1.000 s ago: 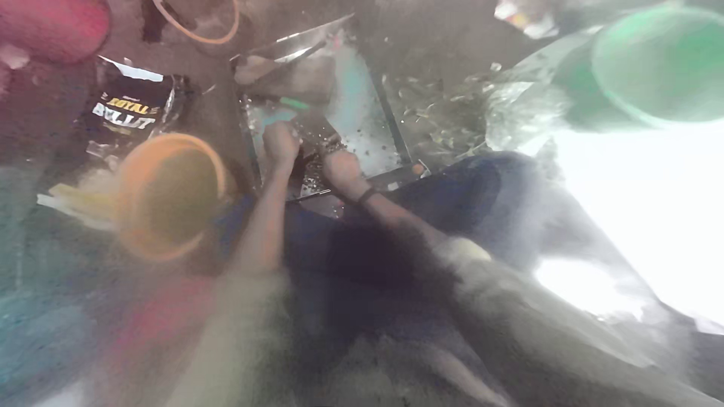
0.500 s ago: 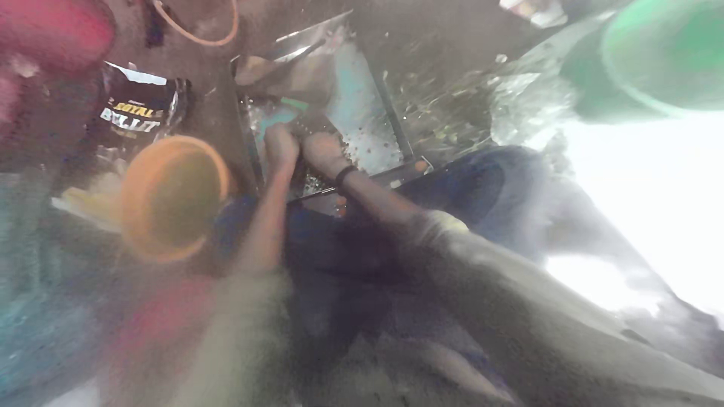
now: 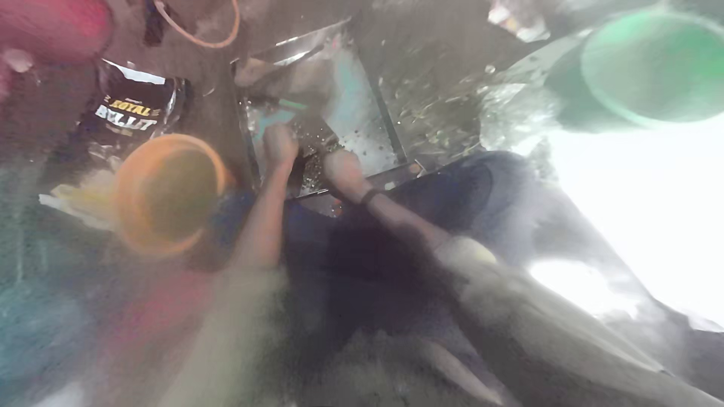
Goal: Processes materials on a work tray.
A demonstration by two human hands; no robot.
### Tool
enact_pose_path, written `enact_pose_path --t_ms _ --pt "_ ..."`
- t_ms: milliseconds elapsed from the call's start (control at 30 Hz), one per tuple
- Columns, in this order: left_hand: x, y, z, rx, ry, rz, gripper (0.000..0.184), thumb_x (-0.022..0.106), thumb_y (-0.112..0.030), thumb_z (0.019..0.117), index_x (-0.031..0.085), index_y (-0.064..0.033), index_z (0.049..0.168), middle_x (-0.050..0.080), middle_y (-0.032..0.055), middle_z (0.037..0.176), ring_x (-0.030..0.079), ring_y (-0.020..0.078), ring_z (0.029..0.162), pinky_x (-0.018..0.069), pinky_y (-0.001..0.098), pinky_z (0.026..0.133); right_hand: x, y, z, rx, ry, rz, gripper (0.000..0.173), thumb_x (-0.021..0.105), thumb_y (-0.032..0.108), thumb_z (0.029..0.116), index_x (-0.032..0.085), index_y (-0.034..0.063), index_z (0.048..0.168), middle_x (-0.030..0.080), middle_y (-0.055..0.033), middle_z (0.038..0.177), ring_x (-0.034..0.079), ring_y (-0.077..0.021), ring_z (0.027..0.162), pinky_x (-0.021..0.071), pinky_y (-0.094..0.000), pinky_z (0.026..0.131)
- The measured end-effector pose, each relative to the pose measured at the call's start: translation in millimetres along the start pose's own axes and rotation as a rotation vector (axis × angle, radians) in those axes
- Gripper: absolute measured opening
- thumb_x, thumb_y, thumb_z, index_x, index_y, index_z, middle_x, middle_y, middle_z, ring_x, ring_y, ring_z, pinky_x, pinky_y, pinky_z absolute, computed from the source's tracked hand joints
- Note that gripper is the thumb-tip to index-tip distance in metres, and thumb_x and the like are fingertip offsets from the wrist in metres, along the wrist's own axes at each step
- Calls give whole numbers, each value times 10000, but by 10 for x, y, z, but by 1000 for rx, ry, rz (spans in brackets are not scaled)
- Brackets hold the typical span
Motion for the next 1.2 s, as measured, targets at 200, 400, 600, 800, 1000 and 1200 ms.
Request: enact_pose_path --t_ms 200,400,600,800,1000,1200 --pt "-11 52 -49 -26 -61 -37 180 612 -101 978 763 -40 1057 726 206 1148 690 393 1114 550 603 956 -118 459 480 22 214 -18 190 617 156 983 719 14 1058 713 -234 1100 696 -441 1037 560 -653 803" --pt "-20 12 -39 -15 -22 -25 168 642 -115 953 764 -27 1026 734 215 1121 694 404 1108 543 620 963 -225 545 375 4 199 -72 255 543 152 1028 711 -10 1132 722 -248 1119 697 -437 1066 539 -637 872" --pt "22 21 35 -8 -2 -15 155 692 -130 918 771 -42 1019 733 188 1154 686 378 1132 539 600 985 53 242 68 26 124 -125 347 612 124 971 640 23 1302 716 -259 985 710 -473 900 563 -633 706" --pt "-10 10 11 11 -1 -28 159 689 -132 929 769 -31 1022 715 212 1189 672 398 1158 527 605 1015 -100 208 123 103 273 -74 250 634 121 965 683 17 1187 709 -241 1074 702 -442 999 568 -624 782" --pt "-8 54 -3 -12 -36 -31 147 659 -125 956 779 -52 1000 743 188 1119 700 378 1099 547 595 970 35 442 562 52 260 -7 248 586 207 1009 705 27 1132 708 -233 1136 686 -441 1076 551 -656 827" --pt "-37 20 -33 -24 -48 -24 151 654 -130 945 764 -32 977 737 199 1095 699 377 1086 545 589 967 145 375 592 37 219 -74 271 564 242 1020 712 59 1156 724 -229 1094 697 -455 1036 553 -660 806"
Point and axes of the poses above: each hand's wrist, its own z-axis towards the middle knuckle, its own x-axis out of the palm, y = z × x, the point moved 9 cm from there along z, towards the middle knuckle
